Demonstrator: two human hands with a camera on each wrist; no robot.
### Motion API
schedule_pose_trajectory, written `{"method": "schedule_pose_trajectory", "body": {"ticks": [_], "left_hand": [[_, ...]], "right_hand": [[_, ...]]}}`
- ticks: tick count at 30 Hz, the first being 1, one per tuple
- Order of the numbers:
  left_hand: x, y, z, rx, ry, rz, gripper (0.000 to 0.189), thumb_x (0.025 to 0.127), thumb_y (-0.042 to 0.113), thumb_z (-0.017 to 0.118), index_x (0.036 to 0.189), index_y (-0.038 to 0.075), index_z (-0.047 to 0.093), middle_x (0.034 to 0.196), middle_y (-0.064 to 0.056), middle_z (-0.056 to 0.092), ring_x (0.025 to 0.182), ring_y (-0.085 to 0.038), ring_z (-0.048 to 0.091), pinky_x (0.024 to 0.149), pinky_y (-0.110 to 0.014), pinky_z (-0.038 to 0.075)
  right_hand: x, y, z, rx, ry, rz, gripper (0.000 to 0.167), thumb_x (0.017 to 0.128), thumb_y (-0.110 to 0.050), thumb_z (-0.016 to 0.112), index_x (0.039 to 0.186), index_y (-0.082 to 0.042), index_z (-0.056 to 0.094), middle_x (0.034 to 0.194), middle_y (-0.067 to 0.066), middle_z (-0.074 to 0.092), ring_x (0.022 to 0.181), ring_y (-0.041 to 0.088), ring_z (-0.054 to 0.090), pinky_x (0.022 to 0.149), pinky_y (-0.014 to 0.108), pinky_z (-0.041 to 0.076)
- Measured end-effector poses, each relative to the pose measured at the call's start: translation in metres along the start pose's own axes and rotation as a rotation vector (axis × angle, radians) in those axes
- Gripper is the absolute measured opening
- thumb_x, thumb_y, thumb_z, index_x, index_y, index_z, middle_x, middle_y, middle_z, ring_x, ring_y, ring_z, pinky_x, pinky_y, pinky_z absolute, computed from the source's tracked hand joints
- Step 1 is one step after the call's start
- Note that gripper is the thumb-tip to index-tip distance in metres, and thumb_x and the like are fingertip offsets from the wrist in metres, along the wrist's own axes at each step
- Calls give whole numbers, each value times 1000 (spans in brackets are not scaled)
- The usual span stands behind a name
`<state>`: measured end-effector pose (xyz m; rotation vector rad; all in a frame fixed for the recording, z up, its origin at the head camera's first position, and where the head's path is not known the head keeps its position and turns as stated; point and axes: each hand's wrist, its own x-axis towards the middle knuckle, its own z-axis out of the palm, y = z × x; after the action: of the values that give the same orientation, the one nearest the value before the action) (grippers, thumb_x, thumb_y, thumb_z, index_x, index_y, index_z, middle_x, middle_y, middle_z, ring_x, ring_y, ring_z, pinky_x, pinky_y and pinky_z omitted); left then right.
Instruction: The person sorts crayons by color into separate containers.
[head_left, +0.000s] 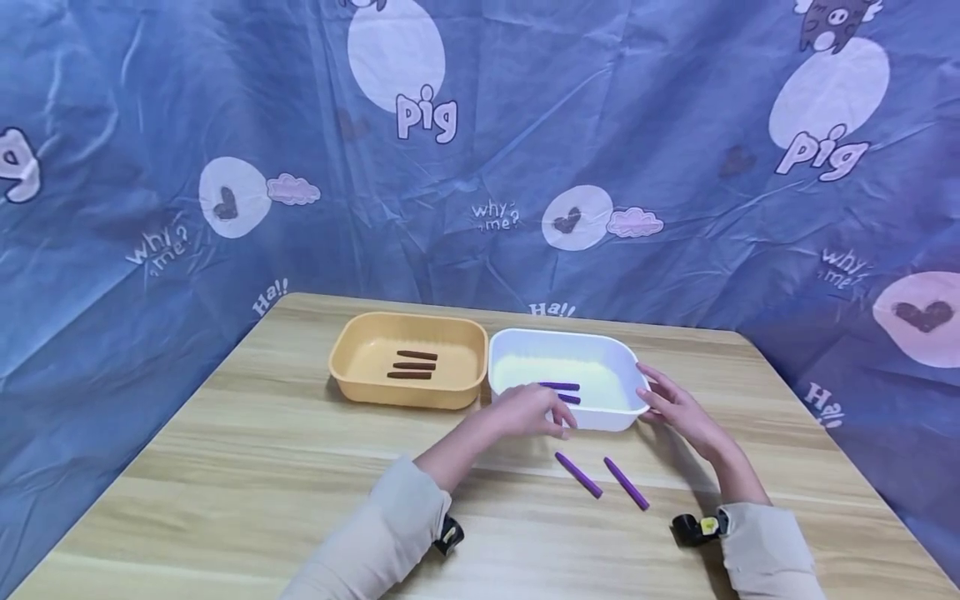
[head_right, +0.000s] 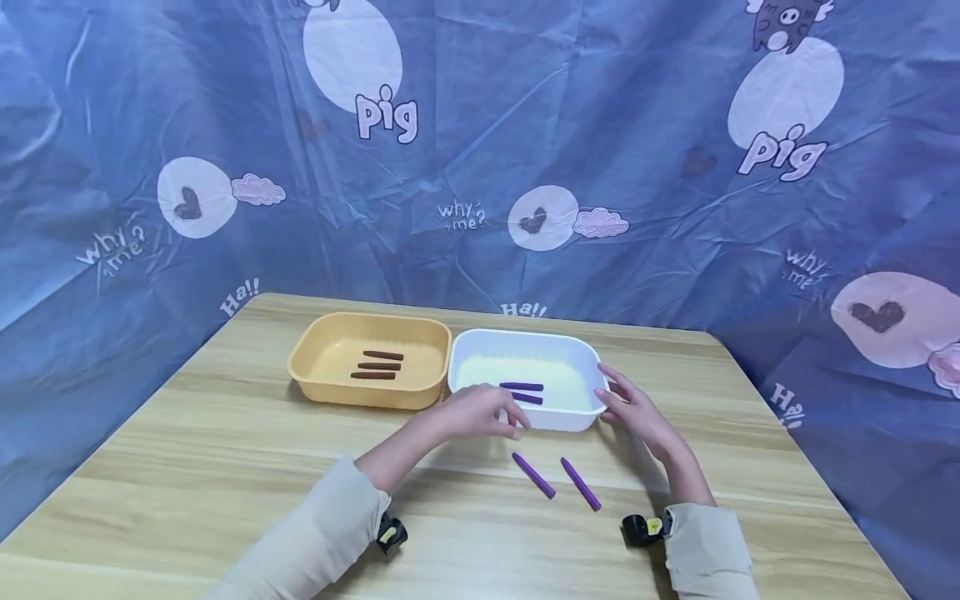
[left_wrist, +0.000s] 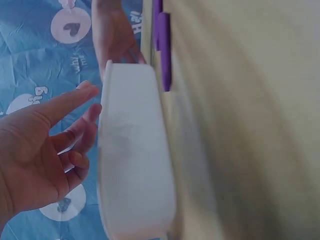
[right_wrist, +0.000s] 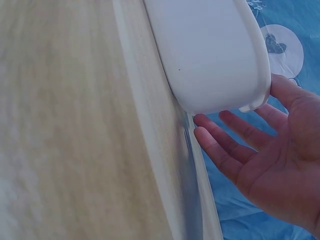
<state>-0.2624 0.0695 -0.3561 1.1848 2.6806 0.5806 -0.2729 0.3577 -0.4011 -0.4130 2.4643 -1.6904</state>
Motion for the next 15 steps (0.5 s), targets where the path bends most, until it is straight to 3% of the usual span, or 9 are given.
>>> {"method": "schedule_pose_trajectory", "body": {"ticks": [5,11,15], "left_hand": [[-10,-2,19,-26,-10,3,20,82,24,70,101,21,72,76,18,61,70,3,51,58,-15,38],[-15,-4,33,55,18,-7,25,79,28,72,104,25,71,79,16,59,73,2,49,58,-14,37],[-17,-6,40,67,59,11,28,77,29,74,105,24,71,87,12,60,77,-1,50,60,-14,37]], "right_hand": [[0,1,0,-11,4,6,61,98,-22,45,144,3,13,132,39,30,102,20,55,83,30,47],[0,0,0,-12,4,14,62,98,-23,45,145,2,13,132,38,30,104,22,54,84,30,47],[1,0,0,6,-1,10,62,98,-22,46,145,2,13,134,38,28,103,16,54,85,32,47]]}}
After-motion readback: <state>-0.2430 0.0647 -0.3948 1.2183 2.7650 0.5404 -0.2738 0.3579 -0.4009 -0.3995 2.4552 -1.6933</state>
